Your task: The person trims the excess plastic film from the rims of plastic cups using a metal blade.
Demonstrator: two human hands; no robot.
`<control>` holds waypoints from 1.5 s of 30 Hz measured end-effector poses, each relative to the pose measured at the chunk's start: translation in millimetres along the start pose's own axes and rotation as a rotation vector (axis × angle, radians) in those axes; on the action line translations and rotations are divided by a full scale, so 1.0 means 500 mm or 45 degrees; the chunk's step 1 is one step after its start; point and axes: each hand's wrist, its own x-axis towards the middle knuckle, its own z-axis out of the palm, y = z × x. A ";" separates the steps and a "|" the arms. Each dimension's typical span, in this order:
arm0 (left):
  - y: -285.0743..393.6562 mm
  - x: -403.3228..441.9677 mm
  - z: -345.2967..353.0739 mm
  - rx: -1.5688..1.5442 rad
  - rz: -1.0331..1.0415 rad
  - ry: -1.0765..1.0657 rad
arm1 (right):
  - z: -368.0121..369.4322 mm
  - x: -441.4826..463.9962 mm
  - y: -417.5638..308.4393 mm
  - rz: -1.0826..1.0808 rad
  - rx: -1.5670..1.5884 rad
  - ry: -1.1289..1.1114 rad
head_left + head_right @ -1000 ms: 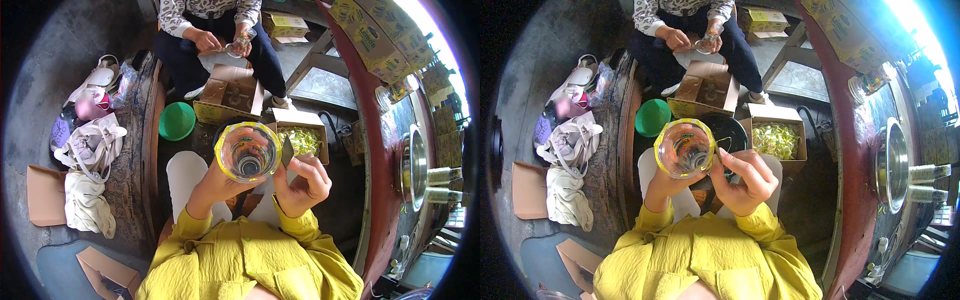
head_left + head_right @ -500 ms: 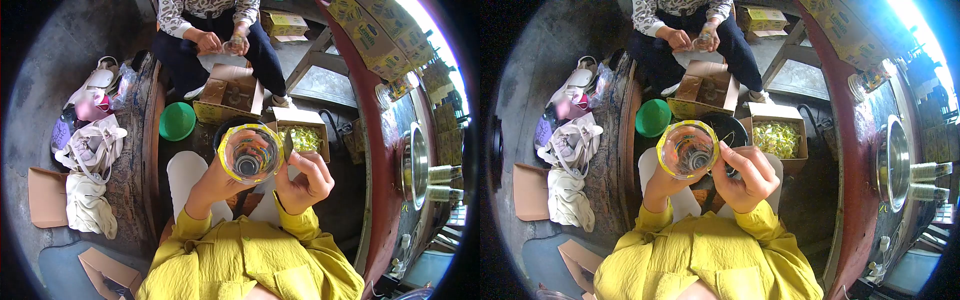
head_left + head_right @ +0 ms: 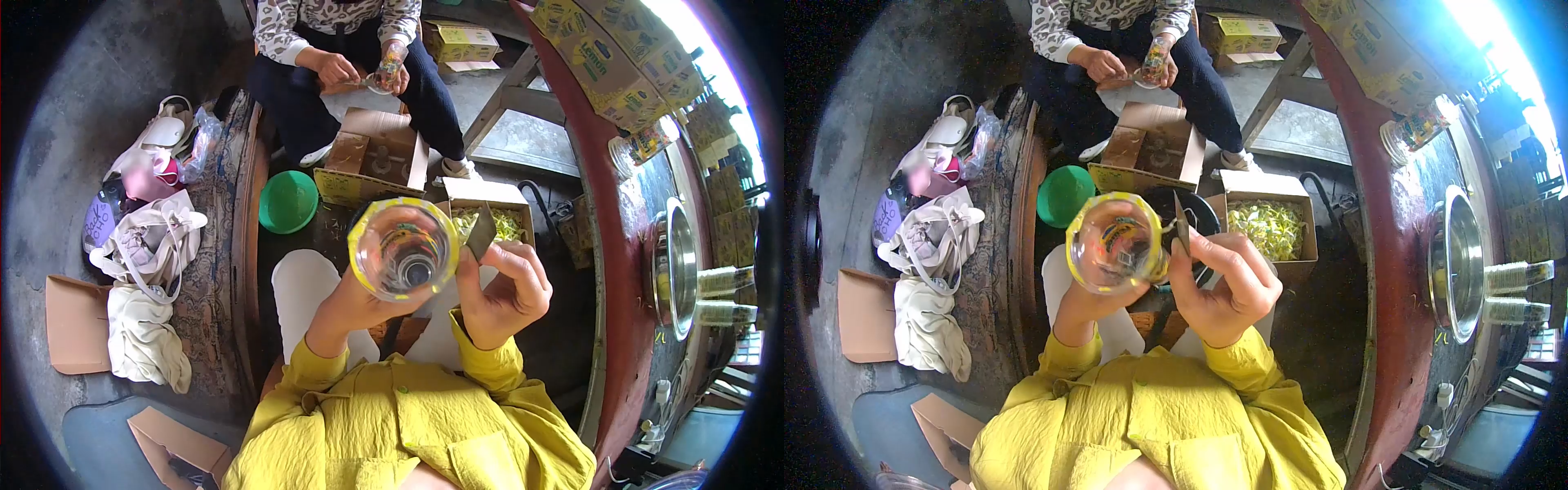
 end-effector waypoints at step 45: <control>-0.009 -0.014 0.004 0.068 -0.050 0.053 | 0.008 -0.020 -0.007 -0.064 0.035 -0.006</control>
